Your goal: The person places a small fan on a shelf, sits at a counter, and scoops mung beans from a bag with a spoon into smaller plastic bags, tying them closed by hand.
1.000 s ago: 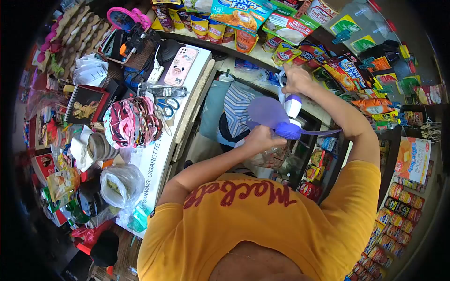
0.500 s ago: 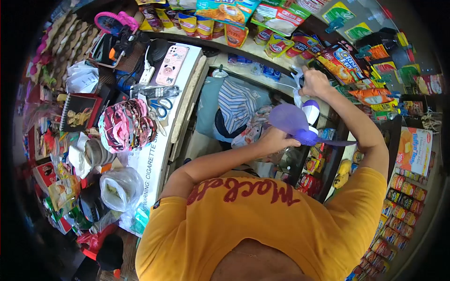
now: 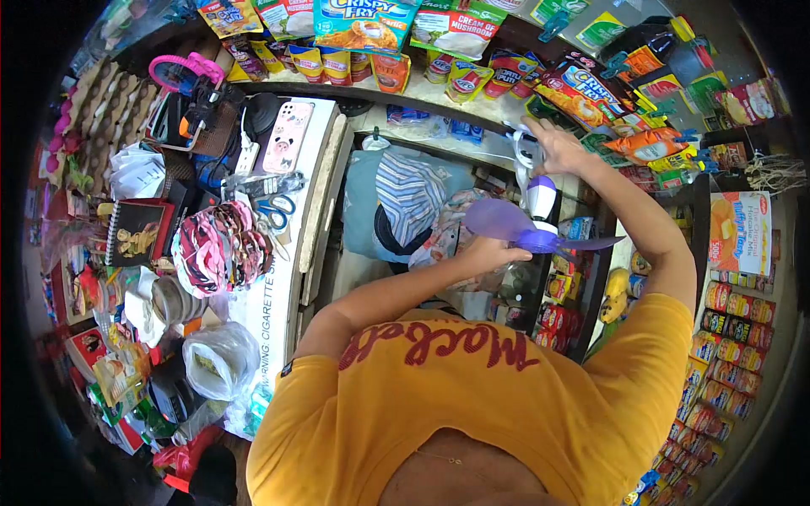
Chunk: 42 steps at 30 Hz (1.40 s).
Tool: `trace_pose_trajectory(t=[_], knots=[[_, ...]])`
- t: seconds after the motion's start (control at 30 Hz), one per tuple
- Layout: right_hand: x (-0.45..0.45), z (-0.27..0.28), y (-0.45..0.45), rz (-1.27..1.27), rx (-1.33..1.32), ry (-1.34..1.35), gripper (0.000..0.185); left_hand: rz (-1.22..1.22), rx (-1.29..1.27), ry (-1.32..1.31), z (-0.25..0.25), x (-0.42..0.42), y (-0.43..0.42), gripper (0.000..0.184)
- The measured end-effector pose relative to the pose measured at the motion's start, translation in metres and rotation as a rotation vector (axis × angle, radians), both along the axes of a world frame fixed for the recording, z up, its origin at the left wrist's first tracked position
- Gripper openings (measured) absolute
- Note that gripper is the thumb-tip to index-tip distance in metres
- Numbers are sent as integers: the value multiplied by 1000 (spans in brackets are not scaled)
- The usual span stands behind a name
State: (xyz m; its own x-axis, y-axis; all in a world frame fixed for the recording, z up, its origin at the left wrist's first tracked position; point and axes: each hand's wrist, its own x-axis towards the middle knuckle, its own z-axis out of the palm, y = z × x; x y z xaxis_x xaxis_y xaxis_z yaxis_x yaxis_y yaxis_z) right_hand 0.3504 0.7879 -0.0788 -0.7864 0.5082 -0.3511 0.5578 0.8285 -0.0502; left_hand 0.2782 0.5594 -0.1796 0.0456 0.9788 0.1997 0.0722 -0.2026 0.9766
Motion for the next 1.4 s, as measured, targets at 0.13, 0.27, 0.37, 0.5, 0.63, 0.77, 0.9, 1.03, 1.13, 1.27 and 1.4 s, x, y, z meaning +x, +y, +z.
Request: trace_pose_trajectory(t=[0.13, 0.27, 0.37, 0.5, 0.63, 0.77, 0.9, 1.03, 1.13, 1.27, 1.4], knots=[[12, -8, -1, -33, -3, 8, 108, 4, -45, 92, -9, 11, 2, 62], [7, -15, -3, -8, 35, 17, 99, -44, -73, 141, -17, -1, 1, 63], [11, -20, -2, 28, 43, 76, 93, -99, -122, 39, -29, 0, 2, 63], [17, -22, 0, 43, 43, 131, 91, -128, -148, 79, -29, 0, 0, 63], [19, -20, 6, 37, 13, 154, 87, -165, -198, 43, -24, 2, -5, 63], [22, -23, 10, 60, 15, 203, 86, -198, -229, 76, -10, -3, -9, 64], [25, -27, 6, 63, 32, 250, 90, -258, -319, 28, -12, -4, -12, 66], [26, -27, 9, 70, 36, 264, 92, -215, -249, -13, -23, 1, -14, 68], [27, -25, 7, 60, 36, 244, 93, -209, -258, -76, -13, 2, -15, 66], [26, -22, 5, 55, 30, 225, 93, -243, -361, -1, -5, -3, -15, 64], [25, -21, 3, 42, 24, 207, 91, -207, -272, 8, -7, 1, -15, 55]])
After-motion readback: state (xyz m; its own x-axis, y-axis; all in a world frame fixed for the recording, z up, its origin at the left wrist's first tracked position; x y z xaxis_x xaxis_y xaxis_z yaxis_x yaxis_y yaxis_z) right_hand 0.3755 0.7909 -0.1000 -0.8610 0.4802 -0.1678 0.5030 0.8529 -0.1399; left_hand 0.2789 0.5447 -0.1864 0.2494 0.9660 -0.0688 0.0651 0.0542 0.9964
